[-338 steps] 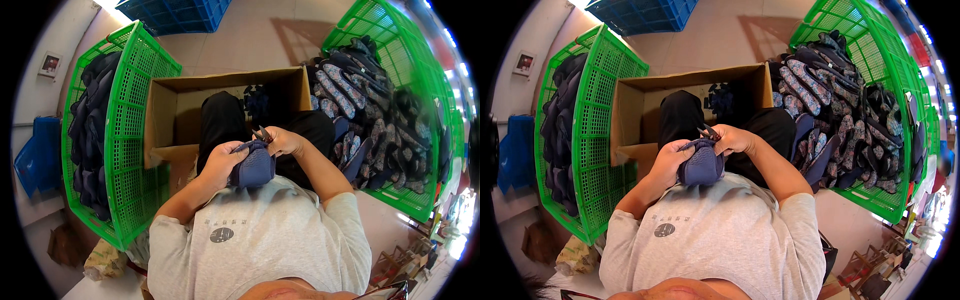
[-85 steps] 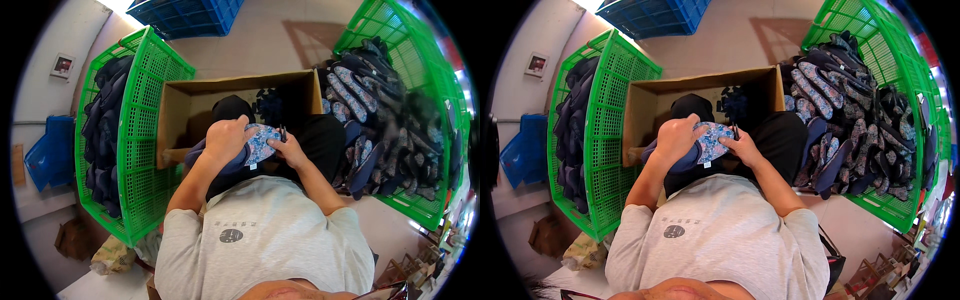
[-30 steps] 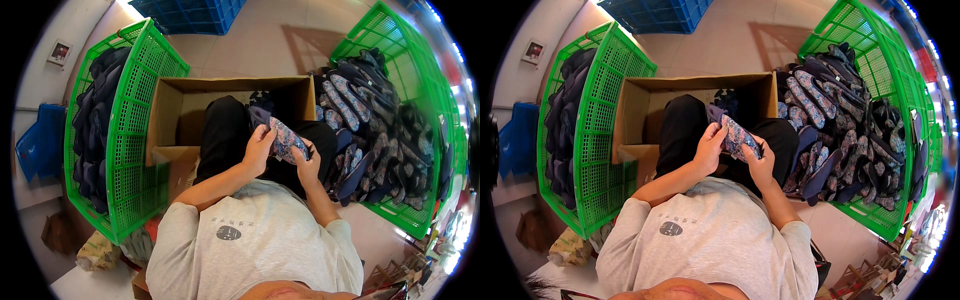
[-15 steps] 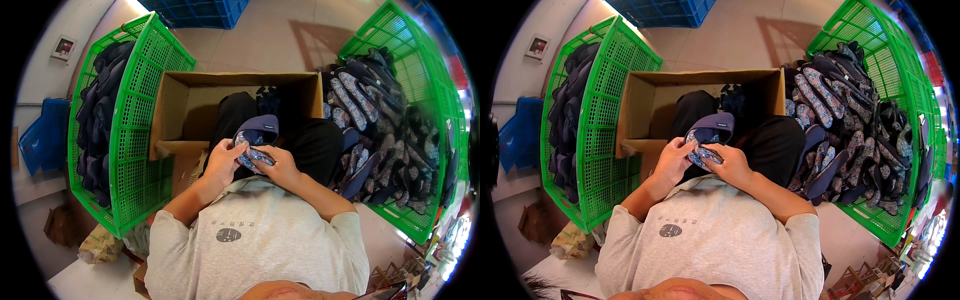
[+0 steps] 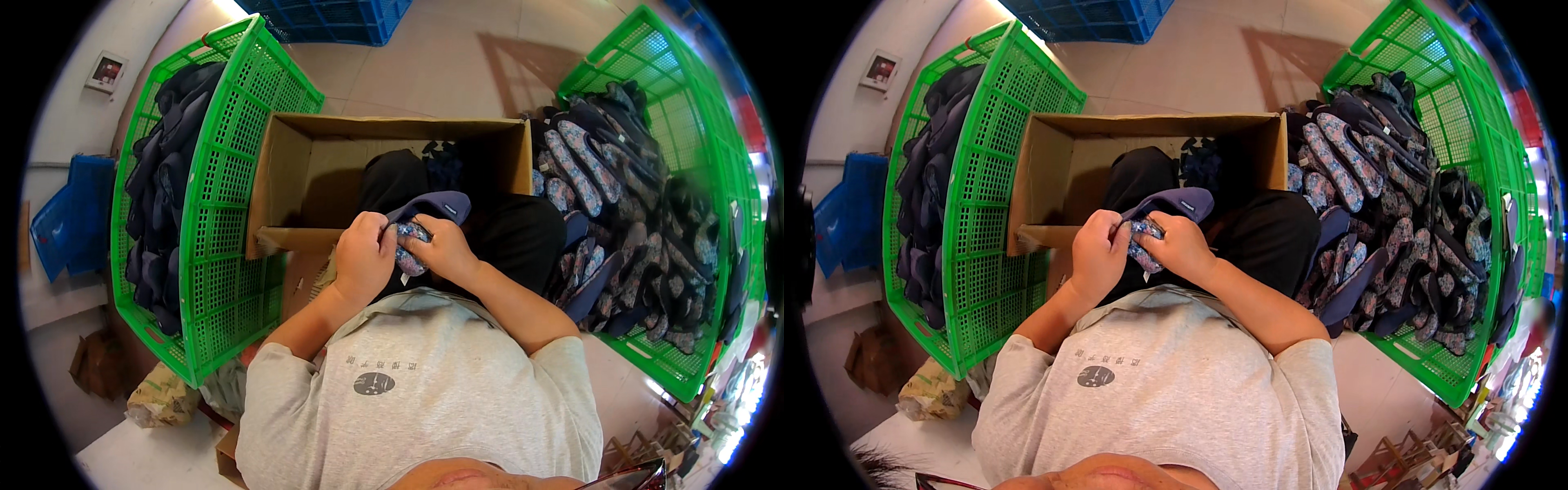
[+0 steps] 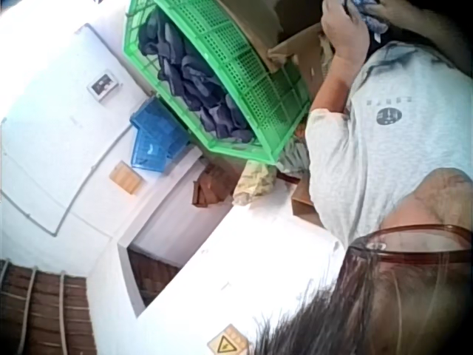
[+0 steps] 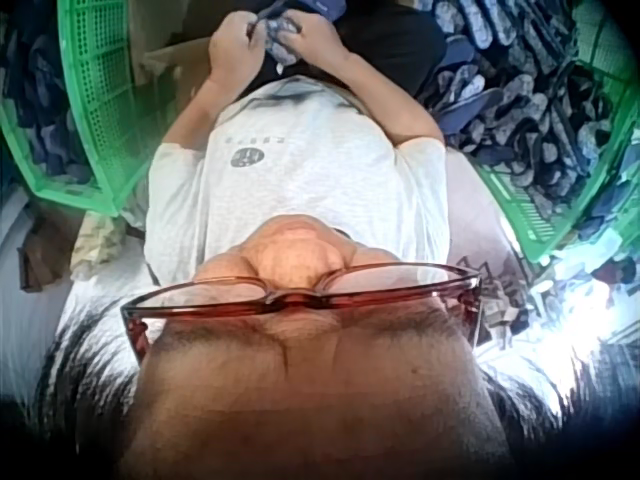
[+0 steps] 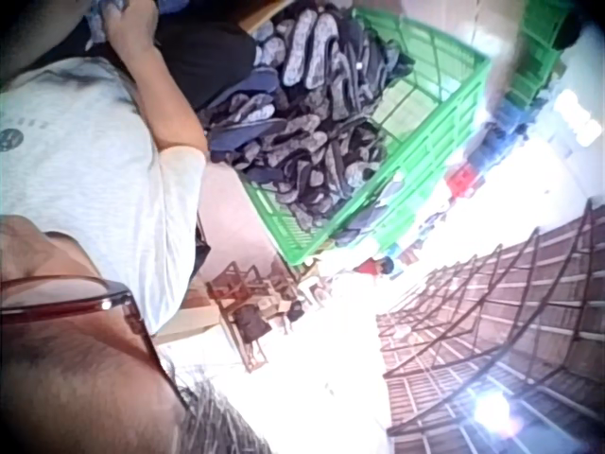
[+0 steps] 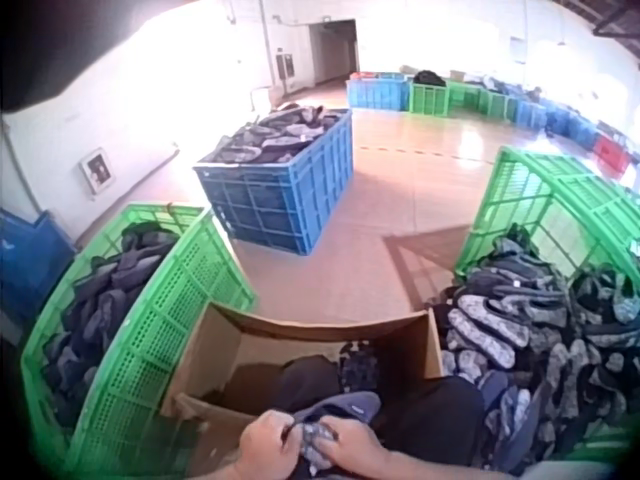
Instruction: The person sits inside a cardboard box and uses scissors to trim loose threads and fabric edges from floral-patterned slippers. They pick up slippers from a green crate, trim them, and place them back into the crate.
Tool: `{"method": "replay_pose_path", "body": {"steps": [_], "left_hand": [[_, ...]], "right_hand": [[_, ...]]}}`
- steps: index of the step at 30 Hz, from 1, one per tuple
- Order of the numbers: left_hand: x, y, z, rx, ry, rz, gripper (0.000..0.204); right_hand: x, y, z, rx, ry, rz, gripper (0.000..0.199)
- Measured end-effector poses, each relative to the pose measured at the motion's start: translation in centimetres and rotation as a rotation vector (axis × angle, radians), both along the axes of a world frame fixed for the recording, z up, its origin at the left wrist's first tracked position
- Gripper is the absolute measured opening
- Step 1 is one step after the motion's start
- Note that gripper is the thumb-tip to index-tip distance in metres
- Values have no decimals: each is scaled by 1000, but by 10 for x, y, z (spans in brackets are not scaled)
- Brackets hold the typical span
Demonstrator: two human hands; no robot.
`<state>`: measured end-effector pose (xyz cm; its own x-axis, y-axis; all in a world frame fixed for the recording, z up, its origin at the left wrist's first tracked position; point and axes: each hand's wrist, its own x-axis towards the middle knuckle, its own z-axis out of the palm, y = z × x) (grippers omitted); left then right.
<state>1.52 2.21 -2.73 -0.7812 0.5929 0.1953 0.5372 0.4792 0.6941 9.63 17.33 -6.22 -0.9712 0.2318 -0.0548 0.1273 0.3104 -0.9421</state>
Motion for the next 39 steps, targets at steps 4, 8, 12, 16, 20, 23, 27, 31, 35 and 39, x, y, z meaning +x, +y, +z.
{"method": "replay_pose_path", "body": {"steps": [4,8,12,16,20,23,27,31,35,39], "left_hand": [[-8,3,-5,-52,197,-52,10],[-22,6,-9,59,-55,30,12],[-25,-1,-37,354,-490,237,20],[-14,-11,-44,389,-807,196,21],[-16,-15,-46,452,-896,194,12],[-12,-18,-46,366,-696,209,12],[-6,-26,-48,268,-485,195,14],[9,-31,-29,251,-602,206,12],[20,-31,-6,171,-519,171,16],[22,-29,-15,88,-243,181,18]], "right_hand": [[-23,-1,-7,-40,30,-31,20],[-38,4,-20,-330,-30,-86,18],[-51,15,-8,-802,-202,-139,15],[-59,22,-8,-955,-287,-231,15],[-60,20,-8,-982,-287,-239,13],[-61,13,-7,-981,-267,-269,11],[-61,3,-5,-972,-224,-296,11],[-60,-9,-17,-861,-133,-291,11],[-53,-24,-20,-690,-21,-319,12],[-50,-34,-27,-465,86,-365,16]]}}
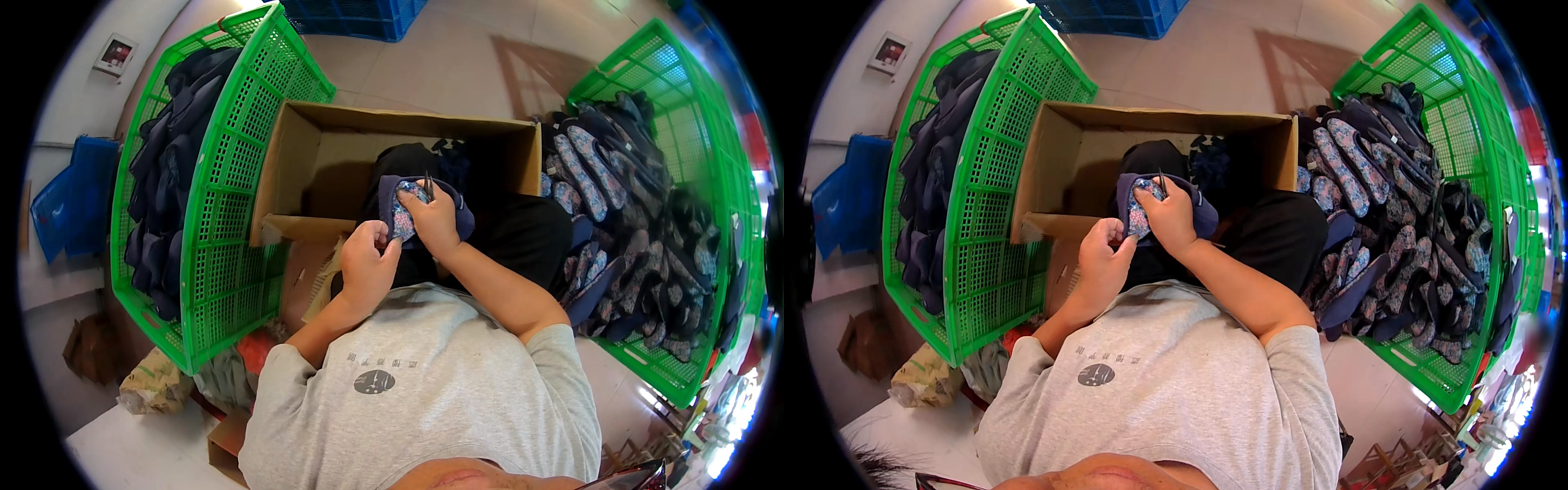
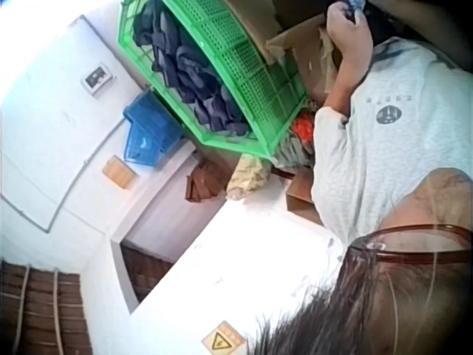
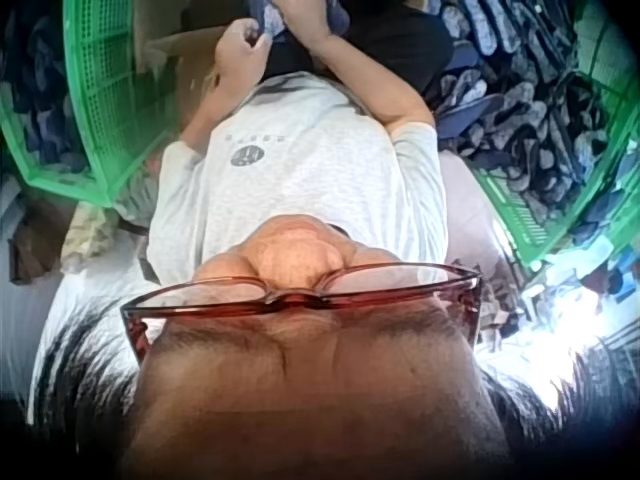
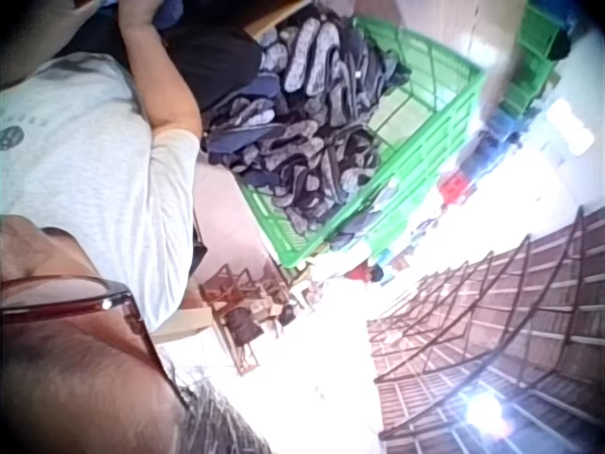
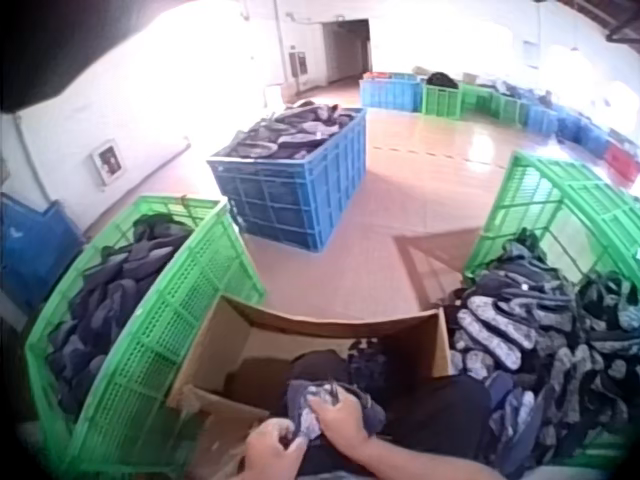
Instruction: The person sits inside a cardboard box and uses scissors to trim loose threads and fabric edges from floral-patterned slippers. They pick up slippers from a green crate, trim them, and place them back into the crate.
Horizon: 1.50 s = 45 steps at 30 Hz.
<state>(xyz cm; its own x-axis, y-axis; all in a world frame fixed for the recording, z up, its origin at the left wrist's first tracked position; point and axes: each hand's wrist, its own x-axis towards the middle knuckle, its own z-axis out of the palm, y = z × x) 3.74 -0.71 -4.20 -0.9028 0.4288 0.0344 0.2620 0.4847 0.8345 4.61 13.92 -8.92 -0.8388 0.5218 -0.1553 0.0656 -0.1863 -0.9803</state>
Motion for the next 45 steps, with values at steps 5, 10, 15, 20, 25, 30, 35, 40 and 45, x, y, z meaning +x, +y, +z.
{"method": "replay_pose_path", "body": {"steps": [5,10,15,20,25,30,35,40,45], "left_hand": [[2,13,2,-44,309,-28,20],[-5,20,5,-25,441,-86,22],[-27,8,21,-107,517,-92,21],[-61,-6,43,-89,530,-136,20],[-73,-4,42,-61,557,-205,17],[-74,-1,34,-98,570,-253,25],[-55,1,61,-321,677,-408,37],[-49,12,48,-243,800,-452,38],[-47,21,25,-250,860,-407,38]], "right_hand": [[0,-12,-1,307,13,-81,17],[2,-11,1,368,22,-97,19],[14,14,35,74,-135,199,26],[39,52,92,-271,-80,376,32],[35,65,50,270,-58,234,43],[32,36,16,438,-134,142,34],[28,32,1,367,-75,112,29],[29,26,-10,312,-4,116,25],[32,32,-22,187,9,128,21]]}}
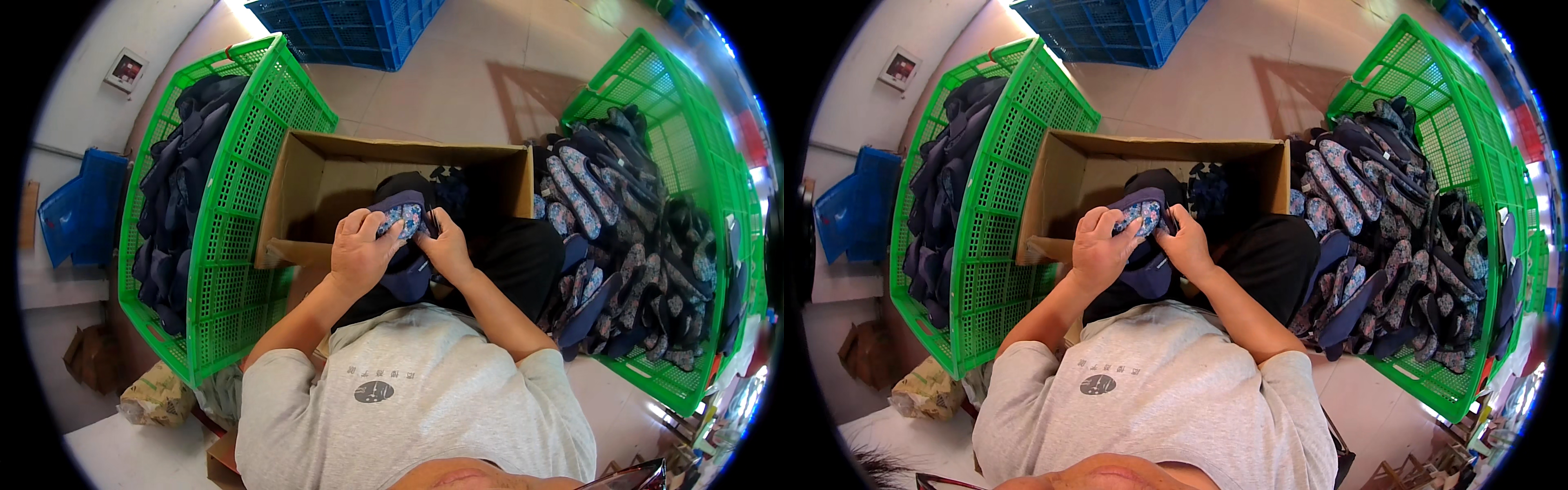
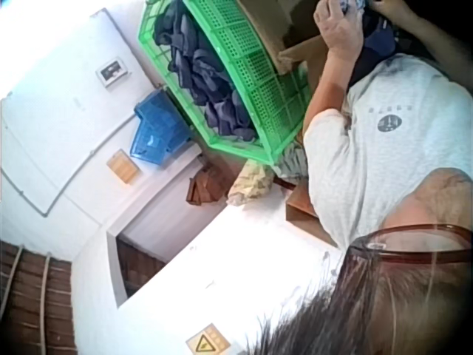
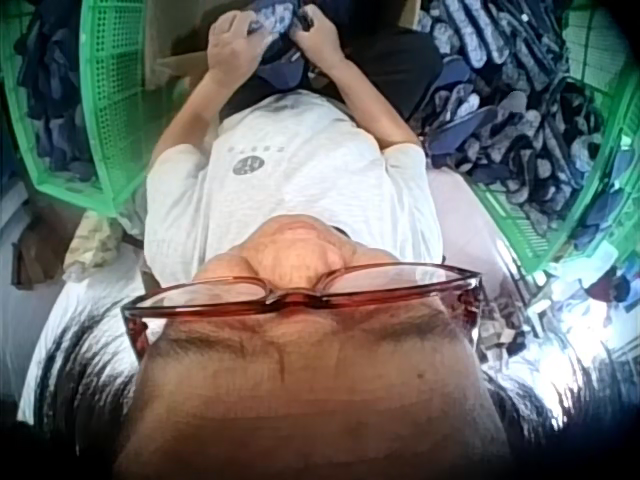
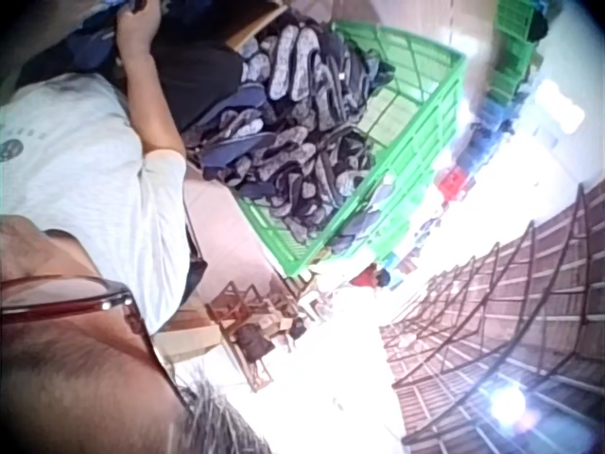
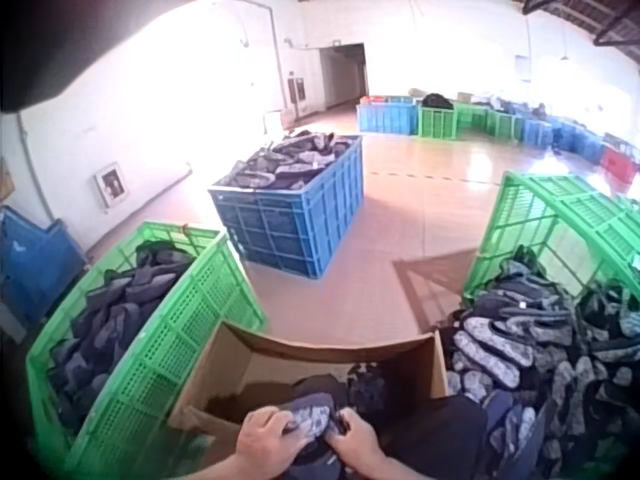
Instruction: The person sits inside a cardboard box and uses scissors to trim loose threads and fabric edges from floral-patterned slippers. They pick up slippers from a green crate, trim them, and place them back into the crate.
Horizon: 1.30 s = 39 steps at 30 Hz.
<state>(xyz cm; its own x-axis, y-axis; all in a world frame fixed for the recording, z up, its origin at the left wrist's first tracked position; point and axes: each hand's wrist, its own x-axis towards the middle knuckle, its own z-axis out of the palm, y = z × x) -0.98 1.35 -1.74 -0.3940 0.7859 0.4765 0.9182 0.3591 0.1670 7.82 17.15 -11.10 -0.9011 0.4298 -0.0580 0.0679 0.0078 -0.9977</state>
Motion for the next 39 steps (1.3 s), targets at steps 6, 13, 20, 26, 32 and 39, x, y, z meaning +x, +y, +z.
{"method": "replay_pose_path", "body": {"steps": [6,13,20,26,32,39], "left_hand": [[-10,8,-17,33,16,55,35],[-41,29,-36,57,96,190,12],[-71,45,-48,-113,192,282,10],[-87,43,-71,-364,85,344,35],[-91,42,-68,-373,-95,375,15],[-59,30,-42,-514,-44,251,16]], "right_hand": [[2,-2,24,157,-27,-16,20],[-1,-12,28,210,-21,35,18],[-9,-14,39,217,-18,55,18],[-13,-23,31,227,30,73,18],[-13,-22,31,203,-3,71,18],[8,-26,16,196,-66,12,20]]}}
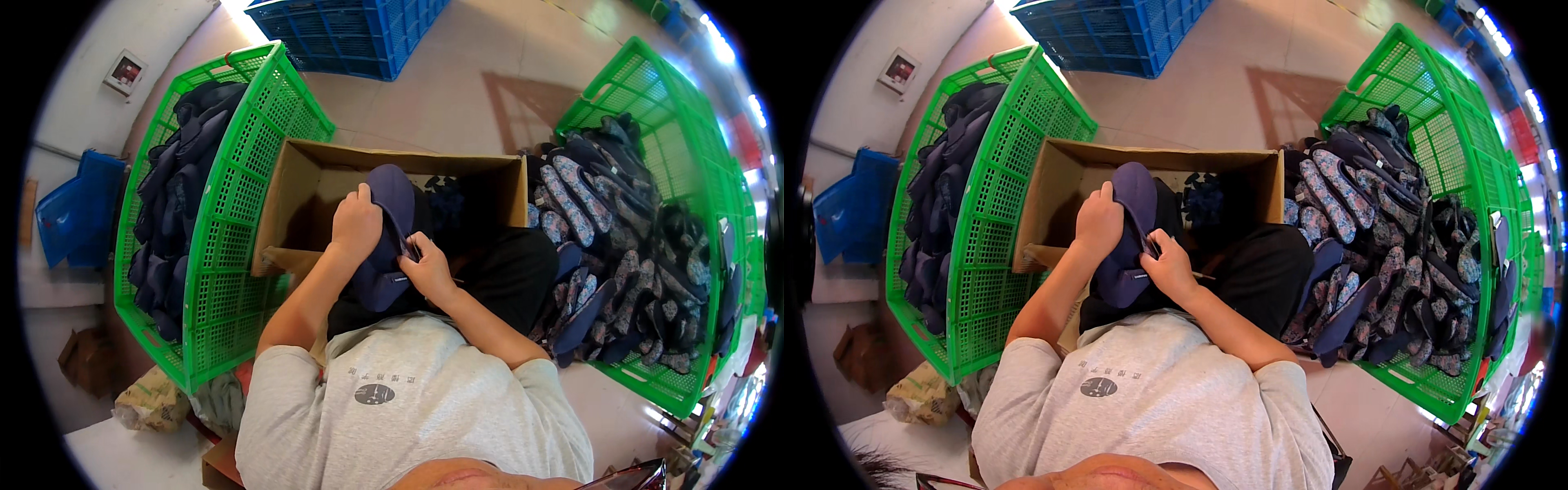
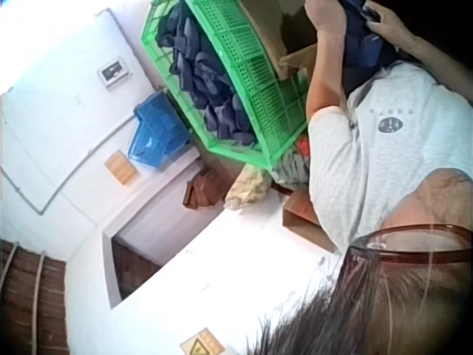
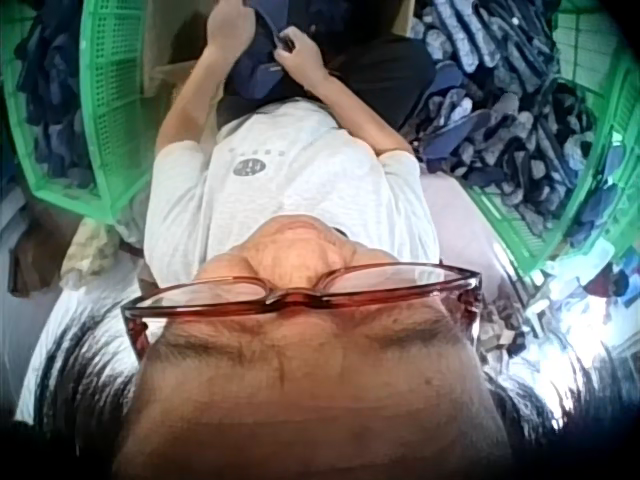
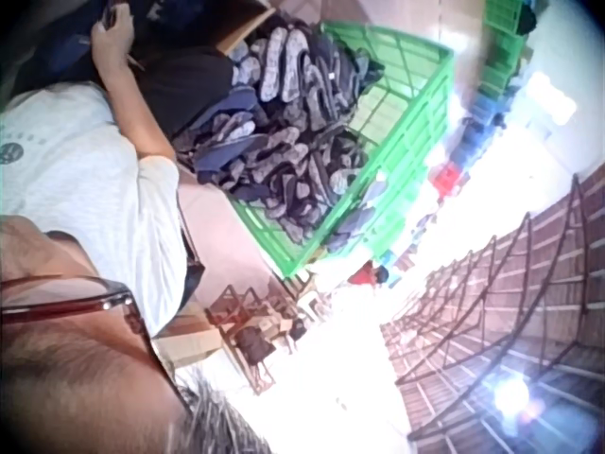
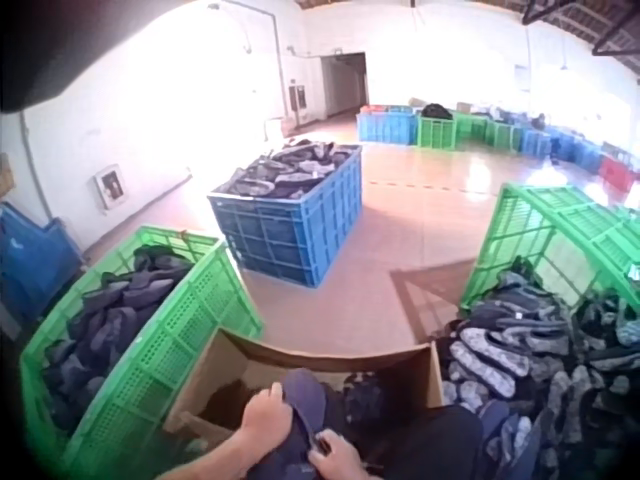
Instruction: The person sits inside a cardboard box and uses scissors to trim loose threads and fabric edges from floral-patterned slippers. They pick up slippers from a green crate, trim them, and place them back into the crate.
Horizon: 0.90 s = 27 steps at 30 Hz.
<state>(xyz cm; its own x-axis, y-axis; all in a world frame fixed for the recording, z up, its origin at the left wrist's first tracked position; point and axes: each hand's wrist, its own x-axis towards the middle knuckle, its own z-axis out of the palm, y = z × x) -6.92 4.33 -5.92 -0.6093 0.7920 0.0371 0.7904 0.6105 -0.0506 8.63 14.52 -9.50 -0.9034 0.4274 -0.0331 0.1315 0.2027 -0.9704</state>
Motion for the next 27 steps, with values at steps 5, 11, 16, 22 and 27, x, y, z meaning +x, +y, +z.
{"method": "replay_pose_path", "body": {"steps": [5,11,16,22,27], "left_hand": [[32,-17,27,411,8,-140,23],[19,-38,23,1205,-892,348,44],[24,-30,27,1430,-1635,293,68],[31,-7,28,1486,-1986,-13,80],[34,8,14,1497,-1948,-54,70]], "right_hand": [[9,6,-13,-116,-29,-108,17],[19,23,-15,-661,0,-141,20],[26,27,-2,-663,-19,53,24],[38,35,-13,-572,-6,155,27],[40,37,-22,-568,16,175,28]]}}
